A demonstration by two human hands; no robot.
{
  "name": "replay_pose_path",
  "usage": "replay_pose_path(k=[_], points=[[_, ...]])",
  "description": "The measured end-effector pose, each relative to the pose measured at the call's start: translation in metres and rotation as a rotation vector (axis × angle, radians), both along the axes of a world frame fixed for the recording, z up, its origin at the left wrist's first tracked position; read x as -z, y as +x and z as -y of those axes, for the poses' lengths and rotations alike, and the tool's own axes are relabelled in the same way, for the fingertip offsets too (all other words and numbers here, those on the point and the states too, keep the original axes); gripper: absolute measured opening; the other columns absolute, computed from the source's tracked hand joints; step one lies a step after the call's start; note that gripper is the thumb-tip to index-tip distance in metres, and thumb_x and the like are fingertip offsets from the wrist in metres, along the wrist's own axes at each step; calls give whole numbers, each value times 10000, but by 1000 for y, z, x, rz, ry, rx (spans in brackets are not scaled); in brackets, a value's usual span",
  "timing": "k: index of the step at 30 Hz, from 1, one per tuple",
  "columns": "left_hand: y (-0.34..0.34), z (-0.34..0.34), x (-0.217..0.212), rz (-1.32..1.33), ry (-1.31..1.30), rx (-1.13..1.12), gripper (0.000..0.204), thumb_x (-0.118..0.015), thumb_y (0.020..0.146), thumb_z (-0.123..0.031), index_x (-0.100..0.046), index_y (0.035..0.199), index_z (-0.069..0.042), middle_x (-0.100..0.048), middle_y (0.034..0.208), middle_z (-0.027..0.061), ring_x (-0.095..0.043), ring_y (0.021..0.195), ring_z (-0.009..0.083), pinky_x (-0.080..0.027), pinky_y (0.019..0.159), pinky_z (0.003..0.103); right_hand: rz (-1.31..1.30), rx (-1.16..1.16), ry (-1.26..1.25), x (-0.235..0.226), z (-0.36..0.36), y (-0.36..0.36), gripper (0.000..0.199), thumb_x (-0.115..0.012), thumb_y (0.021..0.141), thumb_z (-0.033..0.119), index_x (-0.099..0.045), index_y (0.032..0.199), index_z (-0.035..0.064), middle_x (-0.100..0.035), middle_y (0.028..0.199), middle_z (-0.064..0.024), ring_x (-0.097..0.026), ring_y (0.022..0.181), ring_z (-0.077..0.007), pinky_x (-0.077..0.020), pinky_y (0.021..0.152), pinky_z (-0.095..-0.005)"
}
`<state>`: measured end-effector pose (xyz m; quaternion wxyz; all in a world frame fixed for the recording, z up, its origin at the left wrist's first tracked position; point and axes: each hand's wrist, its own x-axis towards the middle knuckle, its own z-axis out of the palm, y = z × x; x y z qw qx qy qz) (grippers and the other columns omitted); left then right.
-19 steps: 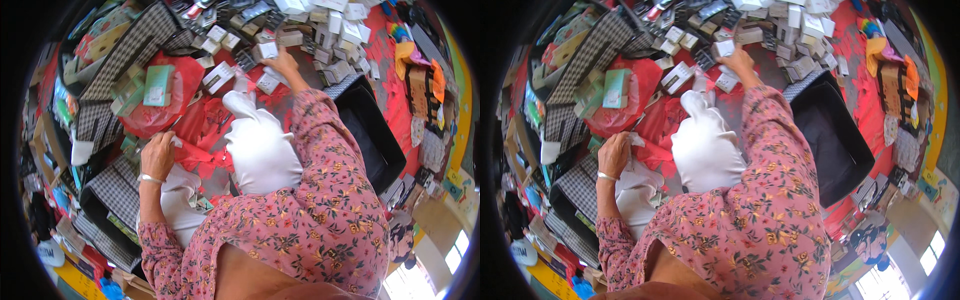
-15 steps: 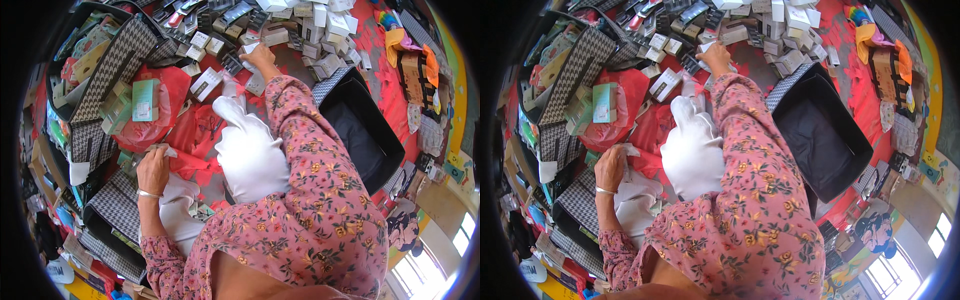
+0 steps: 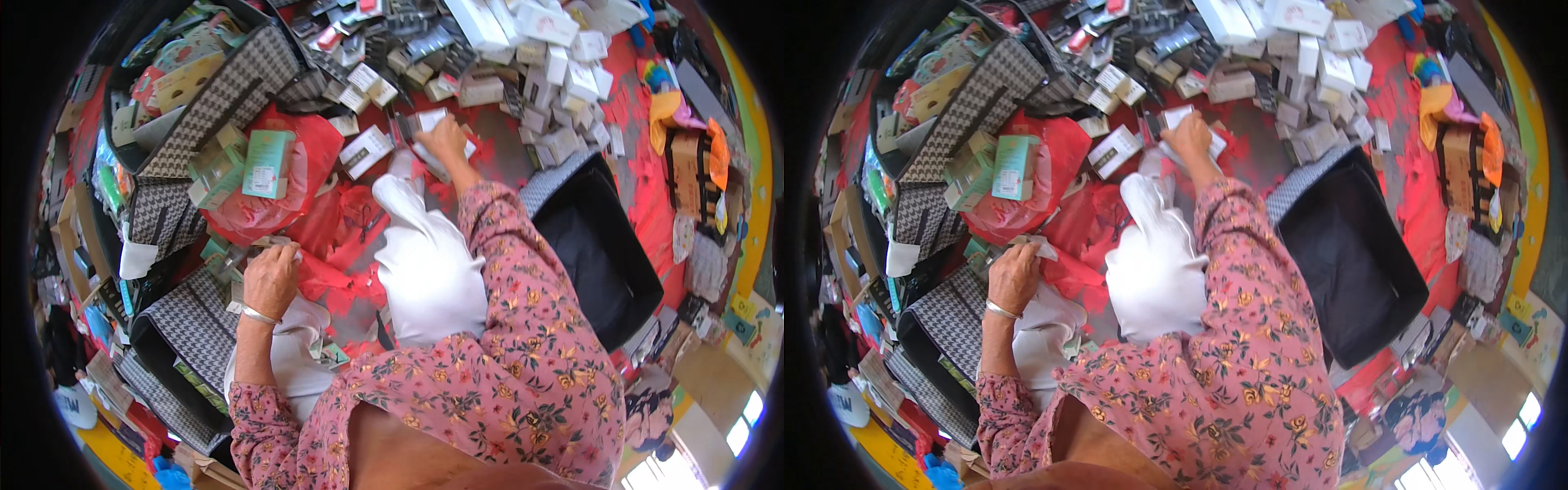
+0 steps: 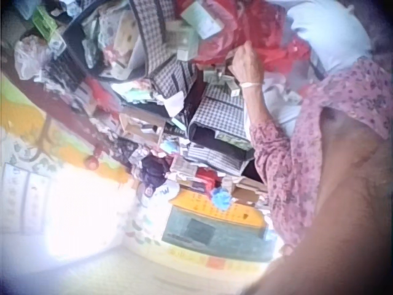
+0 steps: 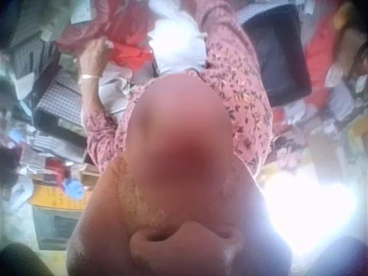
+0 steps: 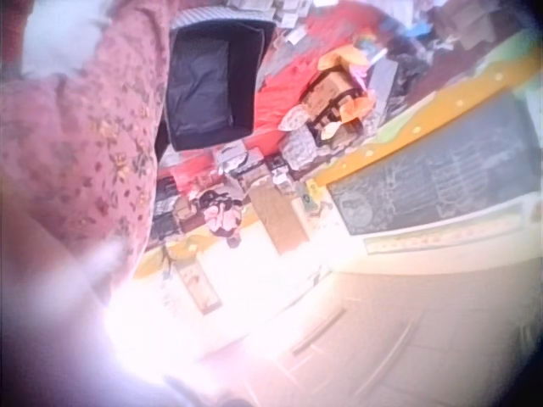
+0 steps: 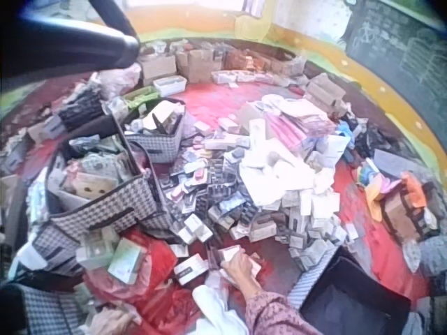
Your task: The person wipes small boxes with a cloth and places them into larger storage bins while sitting on a floor surrounded by various product containers and packaging materials.
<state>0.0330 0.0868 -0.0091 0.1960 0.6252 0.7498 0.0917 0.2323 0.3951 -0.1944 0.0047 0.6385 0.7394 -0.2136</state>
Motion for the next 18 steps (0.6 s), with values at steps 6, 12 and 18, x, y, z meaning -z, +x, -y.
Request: replay_pose_path(k=[6,12,18], points=[[2,4,-1,-20,-168,39,213,-544,771,-116,-559,979,-71,-576,844,112,-567,766,284,-462,667,385,25,67,-32,5,-9,-7,723,-679,566,382,-471,1037,-126,-593,962,-246,-598,900,-351,-486,765,-395],[1,7,2,-29,-181,67,234,-547,772,-122,-549,1001,-74,-575,853,115,-566,779,289,-461,677,385,32,-58,-79,-2,-2,1,763,-676,564,425,-466,1028,-144,-590,951,-259,-597,892,-355,-488,760,-387],[2,6,4,-5,-173,67,219,-552,766,-118,-535,978,-66,-572,850,129,-566,792,308,-464,671,392,-145,-120,-363,3,-29,41,724,-639,640,512,-552,1035,-88,-572,1058,-238,-582,943,-330,-452,828,-365]])
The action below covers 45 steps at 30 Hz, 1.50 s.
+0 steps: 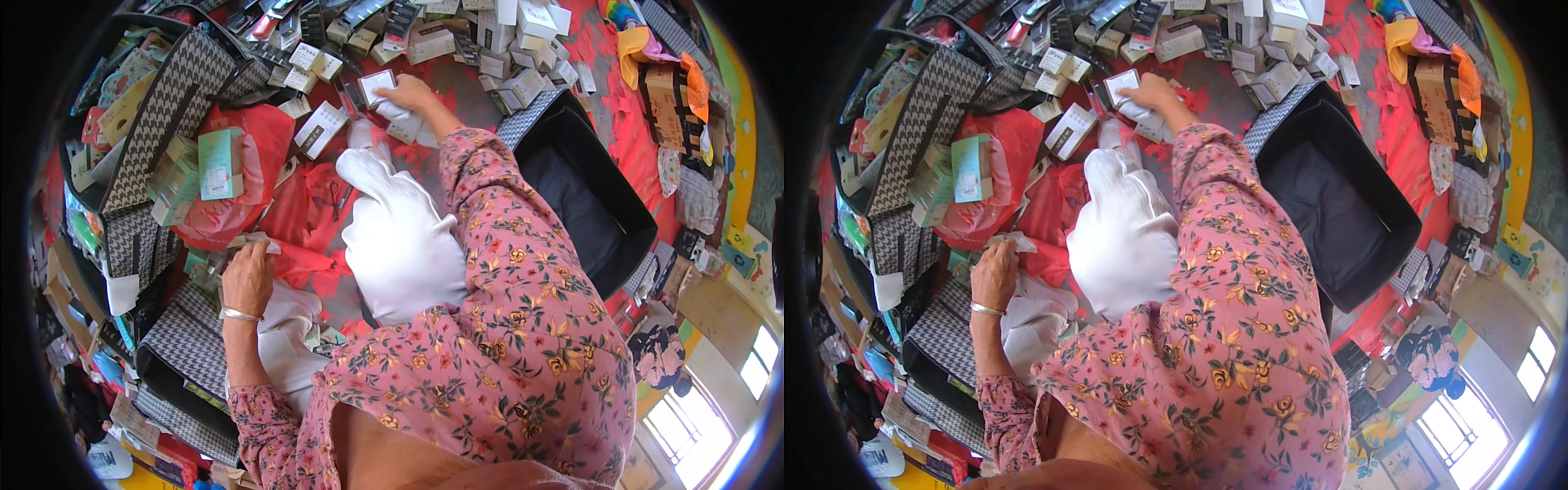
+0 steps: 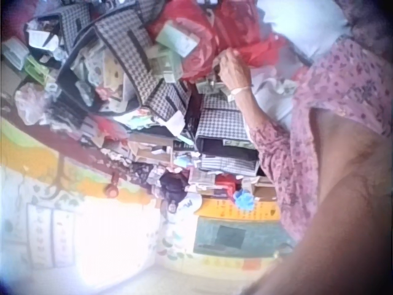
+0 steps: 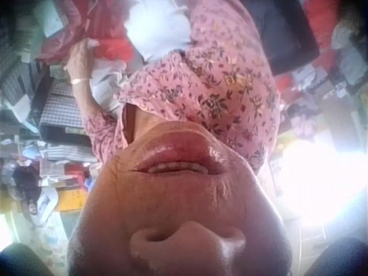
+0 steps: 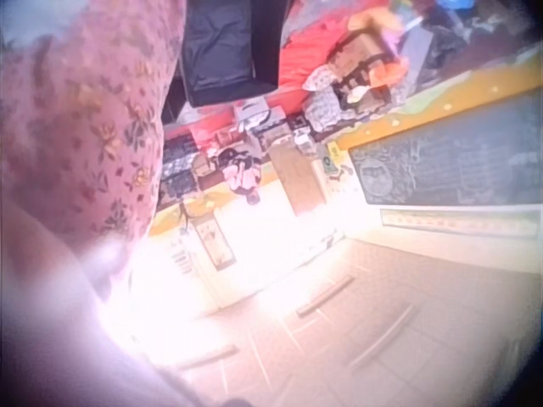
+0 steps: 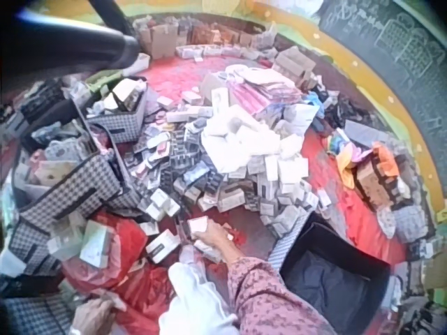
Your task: The person wipes small boxes with a cloth and places them into larger storage bins while sitting on a floor surrounded by various product containers and packaging materials.
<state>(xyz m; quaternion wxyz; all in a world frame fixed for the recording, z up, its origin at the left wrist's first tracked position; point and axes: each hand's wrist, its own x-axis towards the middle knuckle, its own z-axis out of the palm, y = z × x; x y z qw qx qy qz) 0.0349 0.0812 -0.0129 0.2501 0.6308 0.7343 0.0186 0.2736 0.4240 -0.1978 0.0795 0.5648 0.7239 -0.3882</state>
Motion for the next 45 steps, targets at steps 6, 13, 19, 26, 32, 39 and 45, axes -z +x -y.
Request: replay_pose_path(k=[6,13,19,26,32,39,45], points=[[1,31,19,24,-6,-69,230,-564,753,-128,-535,972,-64,-575,860,131,-569,808,306,-464,681,392,221,434,375,-37,-17,90,580,-587,672,559,-653,822,2,-616,879,-229,-588,867,-367,-437,748,-437],[-5,44,25,-53,-31,-44,173,-543,749,-131,-546,908,-64,-573,798,117,-587,763,281,-477,653,374,491,674,530,-42,-44,216,754,-582,684,573,-559,999,-112,-570,1011,-273,-522,1015,-407,-419,864,-423],[-6,50,36,-51,-114,-60,169,-542,750,-149,-548,892,-57,-578,809,141,-593,770,295,-483,658,381,350,779,302,1,-77,248,770,-606,642,600,-595,986,-88,-539,1088,-281,-504,1056,-381,-389,903,-400],[-4,45,37,-65,-286,-53,199,-530,777,-166,-550,958,-85,-570,860,120,-578,832,291,-475,692,391,381,715,284,-18,-57,216,679,-637,633,521,-608,946,-82,-569,1038,-269,-537,1014,-376,-417,869,-402],[0,31,27,9,-201,-13,260,-572,748,-152,-547,994,-73,-568,896,125,-565,842,306,-464,717,394,332,918,242,-14,-32,188,557,-661,634,424,-618,975,-15,-583,1048,-223,-564,988,-354,-444,847,-431],[4,32,28,-19,-202,16,267,-564,741,-142,-543,996,-65,-571,891,140,-568,830,315,-469,707,405,274,895,227,-43,51,128,608,-744,559,376,-608,933,-82,-597,991,-247,-587,942,-343,-463,814,-379],[3,39,25,-18,-180,39,281,-575,742,-154,-541,1003,-58,-574,901,146,-568,838,316,-469,719,404,162,718,201,-24,77,84,592,-723,563,336,-581,934,-103,-587,975,-276,-583,930,-364,-464,802,-382]])
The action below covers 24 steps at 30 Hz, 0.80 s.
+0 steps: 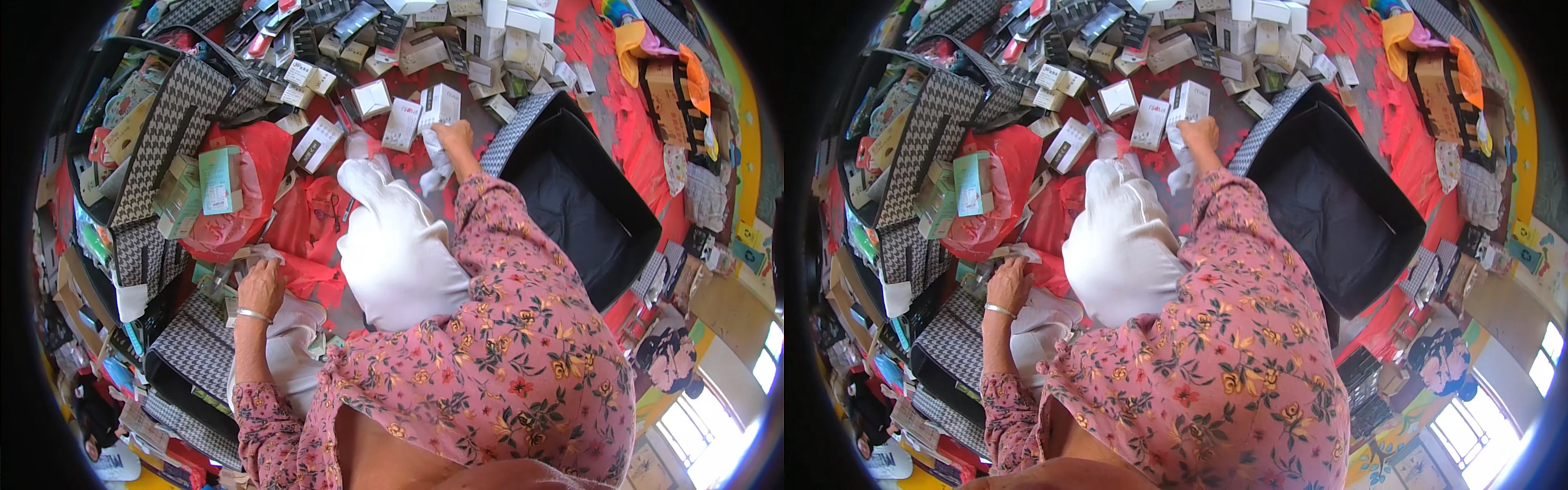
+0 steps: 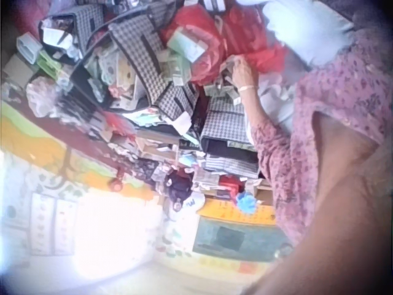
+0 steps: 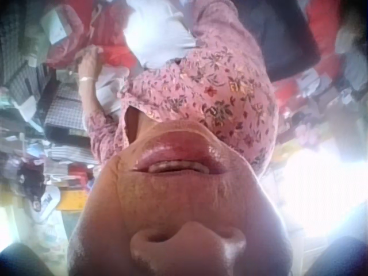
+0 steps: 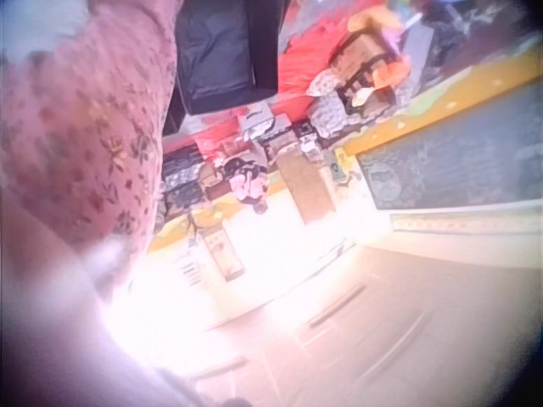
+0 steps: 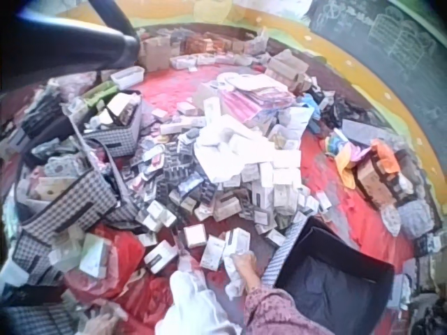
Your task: The person wipes small boxes with a cloth and places them into larger storage bins while sitting on a floor surrounded by various product containers and packaging materials.
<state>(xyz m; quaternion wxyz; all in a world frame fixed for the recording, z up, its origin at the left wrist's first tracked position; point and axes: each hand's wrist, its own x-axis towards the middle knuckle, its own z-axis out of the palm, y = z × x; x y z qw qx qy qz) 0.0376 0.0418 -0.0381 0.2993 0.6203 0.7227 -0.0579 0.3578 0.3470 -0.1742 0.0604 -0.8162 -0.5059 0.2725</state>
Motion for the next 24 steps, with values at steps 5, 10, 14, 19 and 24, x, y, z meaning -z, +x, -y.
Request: replay_pose_path(k=[5,10,14,19,24], points=[[0,2,-2,-3,-26,-6,299,-583,739,-162,-545,1019,-63,-575,917,147,-566,859,318,-469,727,404,-2,-191,62,14,-13,29,593,-737,555,274,-533,1012,-45,-581,1020,-240,-567,968,-351,-453,833,-386],[1,1,6,10,-105,-24,307,-572,745,-170,-542,1035,-74,-573,924,145,-565,868,319,-467,732,410,62,-179,-118,23,-13,52,589,-755,546,261,-561,995,-66,-575,1018,-263,-559,985,-354,-449,826,-374],[-2,-1,18,24,-152,-23,319,-561,753,-178,-532,1054,-75,-571,933,147,-562,873,324,-465,736,416,-103,-427,-411,34,-18,63,588,-733,591,368,-598,963,-67,-581,1007,-266,-568,962,-367,-445,831,-398],[-3,5,29,27,-240,-81,329,-561,753,-175,-525,1065,-79,-568,955,153,-557,885,332,-461,746,418,354,-177,111,15,-79,77,428,-683,657,281,-584,956,-9,-591,1020,-196,-581,926,-366,-464,777,-452],[-6,10,32,18,-231,-89,324,-553,752,-150,-522,1066,-79,-564,980,152,-550,912,330,-457,757,414,510,-233,-62,53,-111,118,561,-658,674,228,-415,1143,38,-545,1072,-204,-559,991,-341,-446,833,-436]])
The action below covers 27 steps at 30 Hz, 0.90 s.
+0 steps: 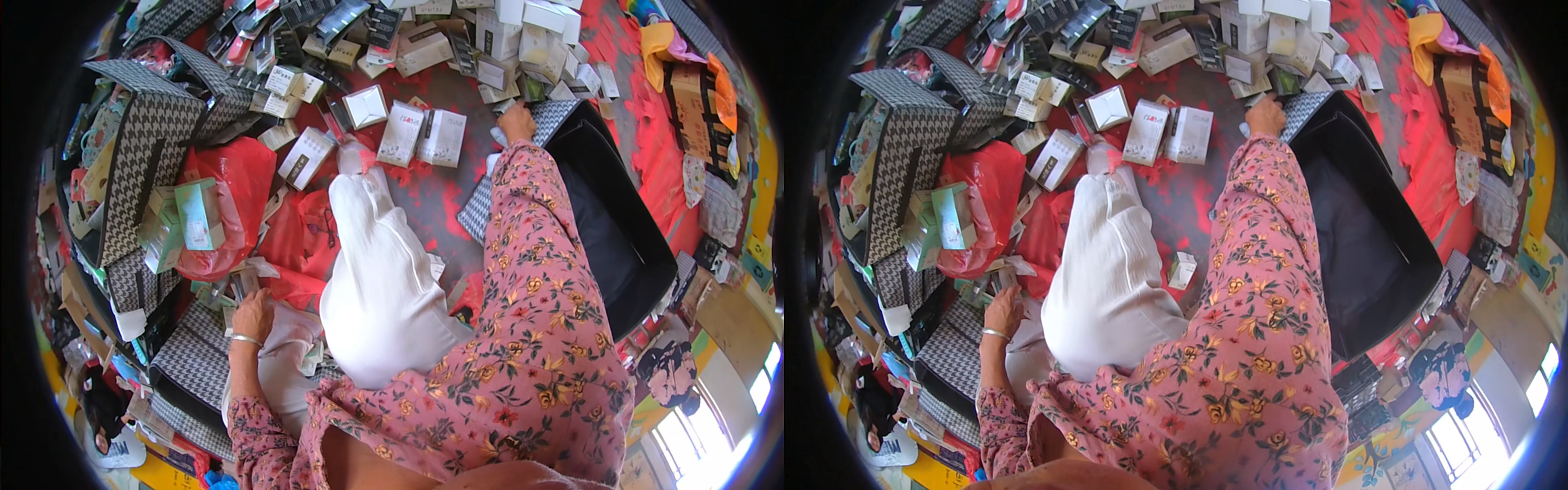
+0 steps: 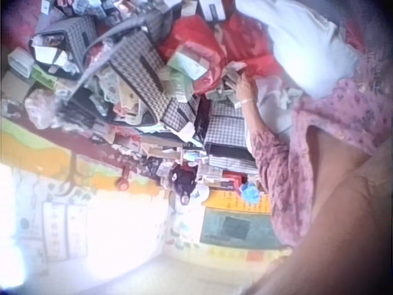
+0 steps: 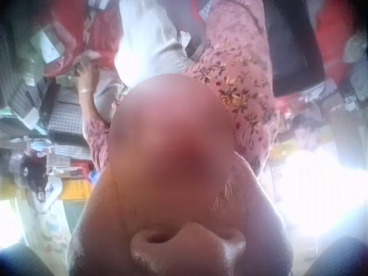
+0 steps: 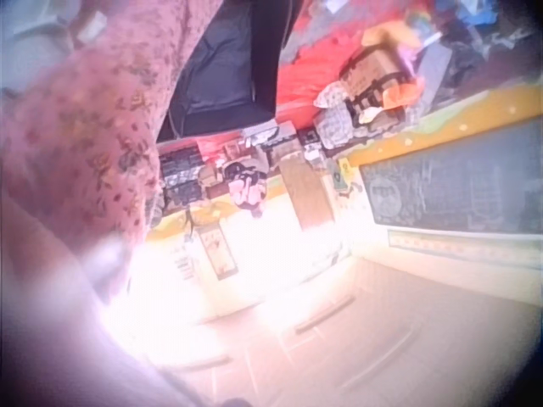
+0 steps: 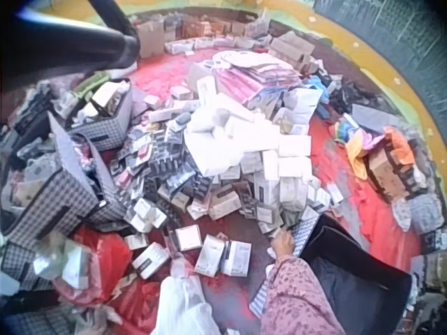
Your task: The person wipes small boxes with a cloth and places them into larger storage bins while sitting on a floor surrounded by various product containers and packaging materials.
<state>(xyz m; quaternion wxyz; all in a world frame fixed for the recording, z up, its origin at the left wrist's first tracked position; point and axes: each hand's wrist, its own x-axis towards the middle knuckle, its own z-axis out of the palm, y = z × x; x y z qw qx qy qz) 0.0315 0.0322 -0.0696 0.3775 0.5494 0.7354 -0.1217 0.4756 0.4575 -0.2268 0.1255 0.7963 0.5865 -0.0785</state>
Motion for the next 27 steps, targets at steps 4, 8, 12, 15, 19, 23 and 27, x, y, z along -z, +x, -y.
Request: replay_pose_path(k=[4,8,12,15,19,23,27], points=[[5,-16,-5,-7,93,1,309,-538,746,-120,-527,1053,-81,-565,958,141,-552,877,326,-456,747,409,126,-266,102,25,2,4,257,-584,726,201,-582,917,29,-596,926,-170,-615,852,-302,-513,708,-383],[20,-41,-21,71,229,-42,311,-531,737,-97,-538,1047,-78,-568,922,140,-557,847,321,-457,729,398,-51,-234,-96,-1,21,-19,382,-670,635,271,-629,913,13,-628,936,-168,-610,886,-310,-497,743,-394],[26,-86,-39,193,480,-98,270,-521,771,-72,-537,1038,-42,-585,900,149,-570,837,320,-466,722,375,-239,25,1,-75,27,-51,536,-636,621,425,-625,899,-33,-612,939,-235,-593,900,-361,-470,766,-423],[32,-131,-39,413,619,-232,226,-521,823,-78,-525,1036,-2,-614,921,151,-604,866,282,-470,755,320,-344,-160,-90,-143,41,-98,505,-620,614,396,-623,879,-34,-615,904,-240,-600,873,-358,-470,760,-412],[62,-168,2,985,503,-650,572,-485,892,-219,-191,1364,-84,-465,1212,202,-507,1070,259,-437,852,333,-671,-559,-193,-198,89,-185,541,-612,620,389,-570,961,-29,-609,899,-239,-598,854,-355,-461,762,-390],[85,-188,31,1667,347,-1135,660,-585,824,-312,-237,1341,-96,-489,1154,97,-520,1026,209,-454,851,329,-920,-864,-375,-210,117,-243,499,-600,687,335,-553,1047,-8,-598,963,-222,-577,906,-345,-438,810,-371],[70,-181,31,1694,445,-1296,489,-623,795,-250,-431,1194,-42,-569,1038,118,-583,930,239,-496,806,351,-1320,-620,-405,-168,97,-231,285,-596,731,195,-634,954,22,-641,895,-120,-594,830,-190,-450,768,-288]])
